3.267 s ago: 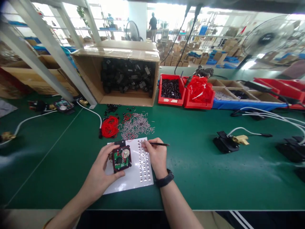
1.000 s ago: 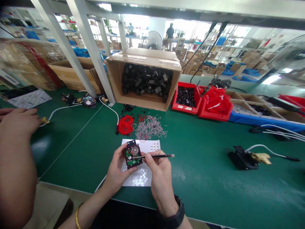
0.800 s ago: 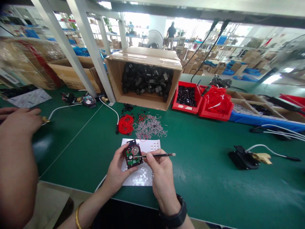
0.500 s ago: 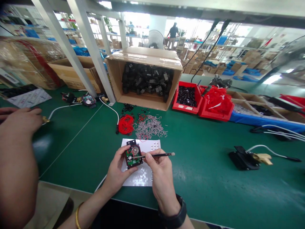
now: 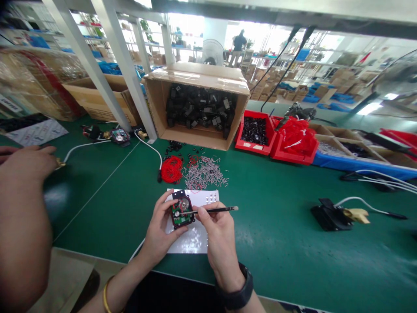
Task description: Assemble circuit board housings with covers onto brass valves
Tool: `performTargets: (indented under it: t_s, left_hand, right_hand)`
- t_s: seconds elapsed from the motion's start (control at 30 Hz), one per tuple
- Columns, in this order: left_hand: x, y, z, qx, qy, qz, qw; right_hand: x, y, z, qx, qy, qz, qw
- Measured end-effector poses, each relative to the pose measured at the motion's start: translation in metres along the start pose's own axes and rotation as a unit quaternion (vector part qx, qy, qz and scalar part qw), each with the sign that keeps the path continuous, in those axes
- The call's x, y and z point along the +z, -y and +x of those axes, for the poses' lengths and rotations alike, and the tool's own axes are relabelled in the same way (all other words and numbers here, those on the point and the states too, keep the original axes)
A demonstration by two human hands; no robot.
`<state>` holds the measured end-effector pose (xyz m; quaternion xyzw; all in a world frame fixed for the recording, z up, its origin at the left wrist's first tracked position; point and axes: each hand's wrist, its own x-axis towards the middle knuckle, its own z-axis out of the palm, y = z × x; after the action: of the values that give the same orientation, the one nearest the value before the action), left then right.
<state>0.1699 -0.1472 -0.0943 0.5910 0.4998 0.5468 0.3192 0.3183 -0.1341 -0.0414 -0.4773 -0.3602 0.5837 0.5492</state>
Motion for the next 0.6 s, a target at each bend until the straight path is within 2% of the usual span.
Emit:
performTargets:
  t_s: [0.2,0.33,0.4,0.47,0.53,0.6]
  left_hand:
    - [0.004,0.004,-0.003,0.069,-0.008,-0.042,0.997]
    - [0.002,0.003,-0.001,0.105,0.008,0.026,0.994]
    - [0.0,0.004,0.001,0.106,0.023,0.064,0.992]
    - [-0.002,0.008,0.003,0.095,0.025,0.09,0.991]
    - [-0.002,0.013,0.005,0.088,0.013,0.11,0.99]
    - [-0.001,0.017,0.005,0.09,0.0,0.123,0.988]
  right_hand:
    - [0.001,0.0,0.005,0.0,0.002,-0.005,1.0]
    - [0.003,-0.003,0.0,-0.024,0.0,-0.04,0.999]
    - [0.001,0.004,-0.008,-0.12,-0.009,-0.12,0.985]
    - [-0.005,0.021,-0.013,-0.281,-0.018,-0.202,0.938]
    - [-0.014,0.045,-0.005,-0.409,-0.051,-0.221,0.884]
    - [-0.02,0.066,0.023,-0.448,-0.125,-0.214,0.859]
